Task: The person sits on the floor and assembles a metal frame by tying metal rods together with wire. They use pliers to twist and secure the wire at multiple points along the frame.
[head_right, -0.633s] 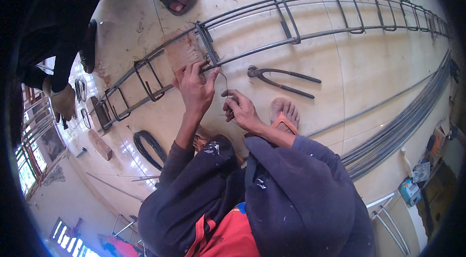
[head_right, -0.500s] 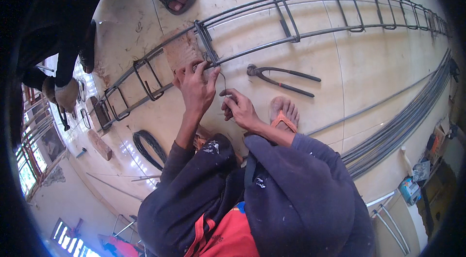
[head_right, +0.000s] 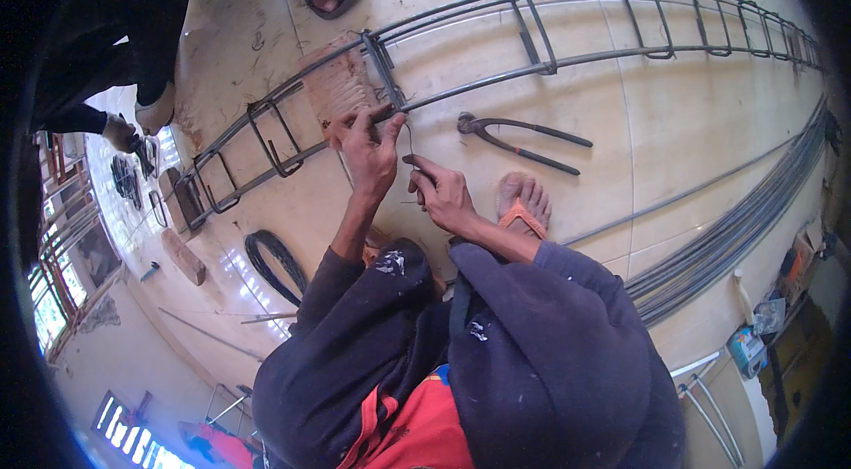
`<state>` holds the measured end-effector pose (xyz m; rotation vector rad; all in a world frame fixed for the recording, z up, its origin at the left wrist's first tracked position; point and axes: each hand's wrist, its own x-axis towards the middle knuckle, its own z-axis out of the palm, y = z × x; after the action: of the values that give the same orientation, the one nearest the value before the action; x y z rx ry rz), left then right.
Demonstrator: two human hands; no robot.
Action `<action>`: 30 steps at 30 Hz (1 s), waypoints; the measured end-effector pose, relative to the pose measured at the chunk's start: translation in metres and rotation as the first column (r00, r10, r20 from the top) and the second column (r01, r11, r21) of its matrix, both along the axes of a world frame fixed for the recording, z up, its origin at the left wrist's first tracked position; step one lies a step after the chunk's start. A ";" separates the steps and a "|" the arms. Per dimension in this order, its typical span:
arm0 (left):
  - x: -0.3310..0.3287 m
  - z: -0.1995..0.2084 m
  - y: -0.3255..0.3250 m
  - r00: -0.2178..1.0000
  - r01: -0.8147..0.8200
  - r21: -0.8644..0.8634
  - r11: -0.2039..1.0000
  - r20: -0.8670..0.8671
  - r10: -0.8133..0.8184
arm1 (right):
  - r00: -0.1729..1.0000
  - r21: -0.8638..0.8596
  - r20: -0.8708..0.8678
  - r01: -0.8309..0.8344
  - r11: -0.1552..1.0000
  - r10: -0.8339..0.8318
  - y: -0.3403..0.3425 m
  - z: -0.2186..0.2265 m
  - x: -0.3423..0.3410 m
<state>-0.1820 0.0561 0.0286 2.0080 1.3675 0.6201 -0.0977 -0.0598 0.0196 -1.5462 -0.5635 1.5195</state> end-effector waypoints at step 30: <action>-0.001 -0.009 -0.003 0.999 -0.008 0.283 0.959 0.047 -0.005 | 0.258 0.243 0.964 -0.772 0.587 -0.061 0.148 0.037 0.134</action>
<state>-0.1831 0.0527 0.0193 2.1983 1.3120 0.9025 0.0358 0.0881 0.0562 -1.4923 -2.1351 0.2936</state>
